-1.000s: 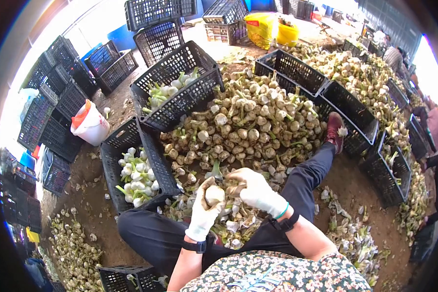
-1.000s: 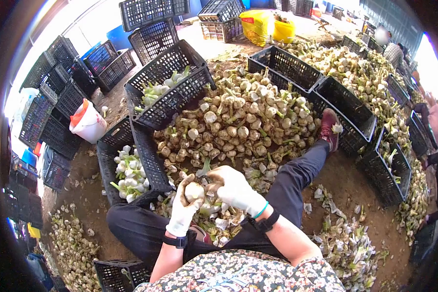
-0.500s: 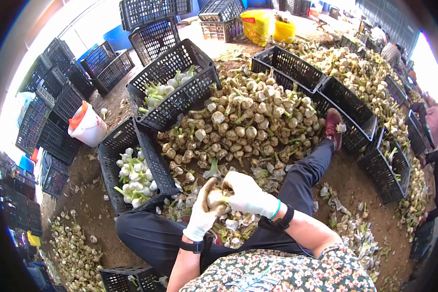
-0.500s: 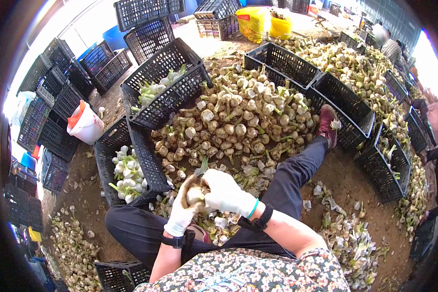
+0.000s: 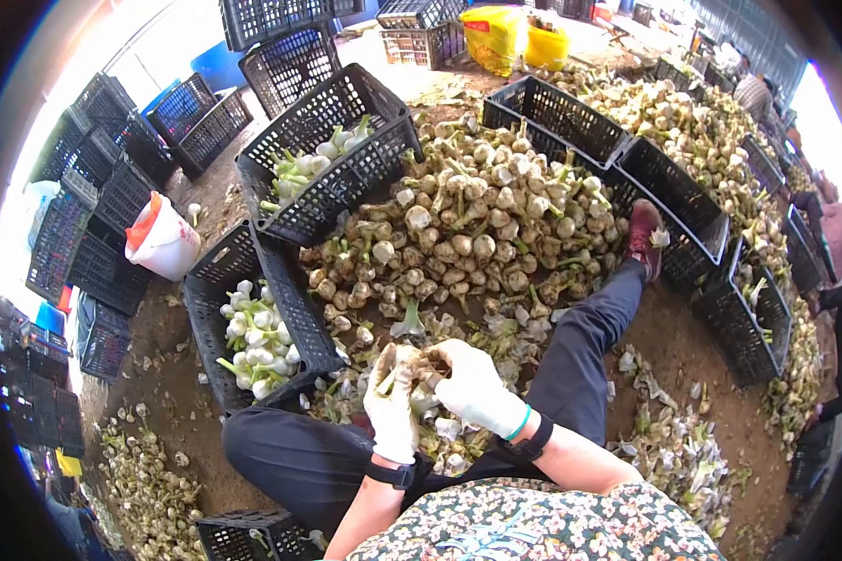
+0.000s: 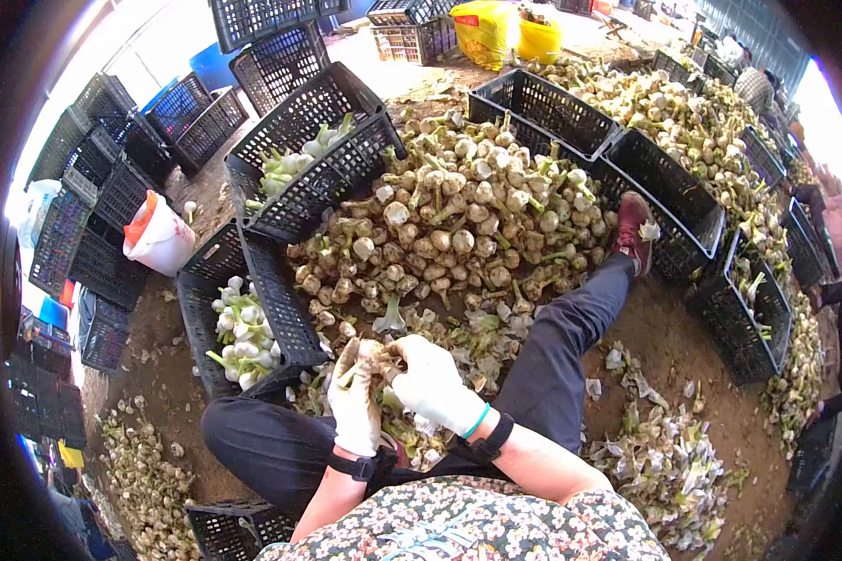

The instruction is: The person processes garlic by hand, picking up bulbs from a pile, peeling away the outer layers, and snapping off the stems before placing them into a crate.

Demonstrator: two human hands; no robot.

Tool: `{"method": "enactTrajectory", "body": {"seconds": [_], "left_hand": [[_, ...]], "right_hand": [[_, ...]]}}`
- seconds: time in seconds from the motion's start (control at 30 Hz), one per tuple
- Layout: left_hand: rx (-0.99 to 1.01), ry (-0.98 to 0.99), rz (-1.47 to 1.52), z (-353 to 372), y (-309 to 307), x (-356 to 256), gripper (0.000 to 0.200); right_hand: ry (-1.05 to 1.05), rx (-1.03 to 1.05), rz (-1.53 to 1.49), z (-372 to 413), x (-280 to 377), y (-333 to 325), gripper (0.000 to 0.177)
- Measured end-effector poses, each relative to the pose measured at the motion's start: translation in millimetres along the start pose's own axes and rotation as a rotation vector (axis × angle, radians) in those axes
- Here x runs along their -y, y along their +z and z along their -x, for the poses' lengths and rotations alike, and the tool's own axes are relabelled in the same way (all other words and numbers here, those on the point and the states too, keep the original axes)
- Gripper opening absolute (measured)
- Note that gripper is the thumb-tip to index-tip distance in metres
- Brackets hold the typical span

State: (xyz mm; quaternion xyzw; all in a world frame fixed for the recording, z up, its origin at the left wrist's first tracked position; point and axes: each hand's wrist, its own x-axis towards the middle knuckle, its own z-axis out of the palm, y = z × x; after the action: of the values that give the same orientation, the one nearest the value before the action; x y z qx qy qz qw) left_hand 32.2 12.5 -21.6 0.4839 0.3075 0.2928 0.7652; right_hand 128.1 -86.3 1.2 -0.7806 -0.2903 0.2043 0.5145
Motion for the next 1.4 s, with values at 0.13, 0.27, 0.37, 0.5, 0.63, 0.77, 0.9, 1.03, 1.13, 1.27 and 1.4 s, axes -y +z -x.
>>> {"method": "enactTrajectory", "body": {"seconds": [0.13,0.27,0.37,0.5,0.63,0.77,0.9,1.03,1.13,1.27,1.4], "left_hand": [[-0.016,0.082,-0.220,0,-8,14,0.052],[-0.037,0.056,-0.084,5,-3,19,0.047],[-0.065,-0.028,-0.014,5,-3,26,0.049],[-0.067,-0.014,-0.038,7,-1,33,0.047],[-0.124,-0.007,0.019,6,-1,32,0.045],[-0.163,0.012,0.078,8,0,38,0.040],[-0.160,-0.017,0.129,5,0,49,0.031],[-0.135,-0.050,0.073,2,-4,48,0.028],[-0.131,-0.013,-0.078,-3,-15,45,0.027],[-0.039,-0.071,-0.014,-6,-25,42,0.022],[0.151,-0.165,0.344,-5,-28,39,0.025]], "right_hand": [[-0.065,-0.003,0.128,-3,-7,1,0.029],[-0.172,-0.076,0.174,2,-13,12,0.028],[-0.138,-0.020,0.197,-1,-20,11,0.028],[-0.231,-0.062,0.313,-1,-31,18,0.027],[-0.271,-0.066,0.300,4,-27,21,0.024],[-0.284,-0.121,0.278,12,-23,28,0.022],[-0.259,-0.117,0.313,5,-35,33,0.023],[-0.199,-0.113,0.333,-1,-43,33,0.025],[-0.120,-0.107,0.325,-6,-44,26,0.027],[0.052,-0.168,0.310,-15,-63,14,0.027],[0.127,-0.142,0.346,-12,-88,6,0.027]]}}
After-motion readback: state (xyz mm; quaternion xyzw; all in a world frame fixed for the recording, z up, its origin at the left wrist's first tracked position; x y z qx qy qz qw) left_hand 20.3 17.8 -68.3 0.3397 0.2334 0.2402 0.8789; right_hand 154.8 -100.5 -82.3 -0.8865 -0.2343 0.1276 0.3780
